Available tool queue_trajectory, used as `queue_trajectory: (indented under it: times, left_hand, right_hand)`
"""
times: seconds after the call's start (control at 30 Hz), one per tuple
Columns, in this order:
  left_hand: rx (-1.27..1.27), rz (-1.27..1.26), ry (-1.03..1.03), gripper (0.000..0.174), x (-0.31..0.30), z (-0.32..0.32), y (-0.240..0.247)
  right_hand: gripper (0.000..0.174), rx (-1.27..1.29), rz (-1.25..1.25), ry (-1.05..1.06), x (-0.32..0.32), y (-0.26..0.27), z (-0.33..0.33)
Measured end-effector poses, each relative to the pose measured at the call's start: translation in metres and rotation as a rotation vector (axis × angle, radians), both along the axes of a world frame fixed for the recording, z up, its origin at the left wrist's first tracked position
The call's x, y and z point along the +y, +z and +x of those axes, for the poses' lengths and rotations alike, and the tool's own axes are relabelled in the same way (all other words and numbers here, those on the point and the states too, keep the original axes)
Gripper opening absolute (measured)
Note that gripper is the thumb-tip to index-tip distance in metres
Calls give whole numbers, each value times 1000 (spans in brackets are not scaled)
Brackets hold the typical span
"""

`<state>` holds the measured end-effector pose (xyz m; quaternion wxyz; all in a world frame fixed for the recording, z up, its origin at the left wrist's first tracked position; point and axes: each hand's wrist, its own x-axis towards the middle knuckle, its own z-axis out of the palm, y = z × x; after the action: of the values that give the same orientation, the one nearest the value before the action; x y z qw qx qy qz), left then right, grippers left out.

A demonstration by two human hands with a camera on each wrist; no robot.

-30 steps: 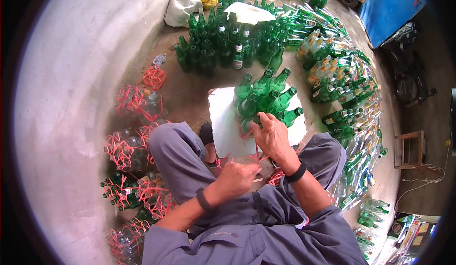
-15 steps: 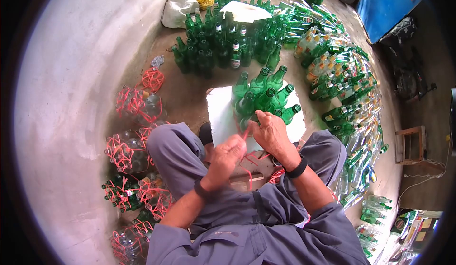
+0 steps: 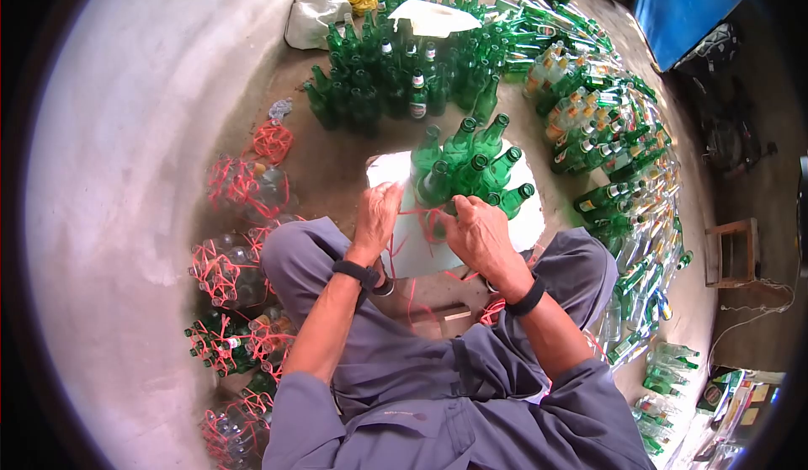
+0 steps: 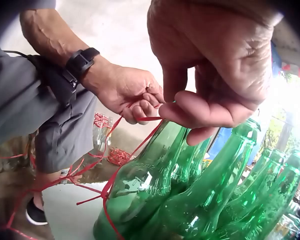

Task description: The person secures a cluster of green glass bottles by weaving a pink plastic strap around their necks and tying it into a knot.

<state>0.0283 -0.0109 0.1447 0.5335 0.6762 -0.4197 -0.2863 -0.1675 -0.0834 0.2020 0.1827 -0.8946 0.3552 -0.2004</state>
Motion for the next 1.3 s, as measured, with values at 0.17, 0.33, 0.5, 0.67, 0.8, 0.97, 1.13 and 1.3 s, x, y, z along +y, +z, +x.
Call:
queue_trajectory:
  times: [0.17, 0.33, 0.5, 0.67, 0.8, 0.97, 1.13, 1.3]
  left_hand:
    - [277, 112, -95, 45, 48, -64, -6]
    - [918, 65, -95, 40, 42, -113, 16]
    - [435, 81, -164, 37, 49, -79, 0]
    - [503, 193, -90, 41, 55, 9, 21]
    - [-222, -75, -224, 42, 54, -7, 11]
    - [431, 309, -255, 41, 78, -91, 41]
    - [585, 216, -200, 42, 90, -95, 32]
    - [469, 252, -221, 40, 101, -95, 50]
  right_hand:
    - [29, -22, -8, 28, -4, -11, 1]
    - [27, -17, 8, 12, 0, -6, 2]
    - [26, -32, 11, -6, 0, 1, 1]
    - [30, 59, 58, 10, 4, 4, 4]
    - [29, 63, 68, 14, -3, 4, 1]
    - [28, 32, 21, 53, -2, -7, 0]
    - [28, -29, -57, 85, -2, -14, -1]
    - [30, -69, 35, 42, 3, -6, -9]
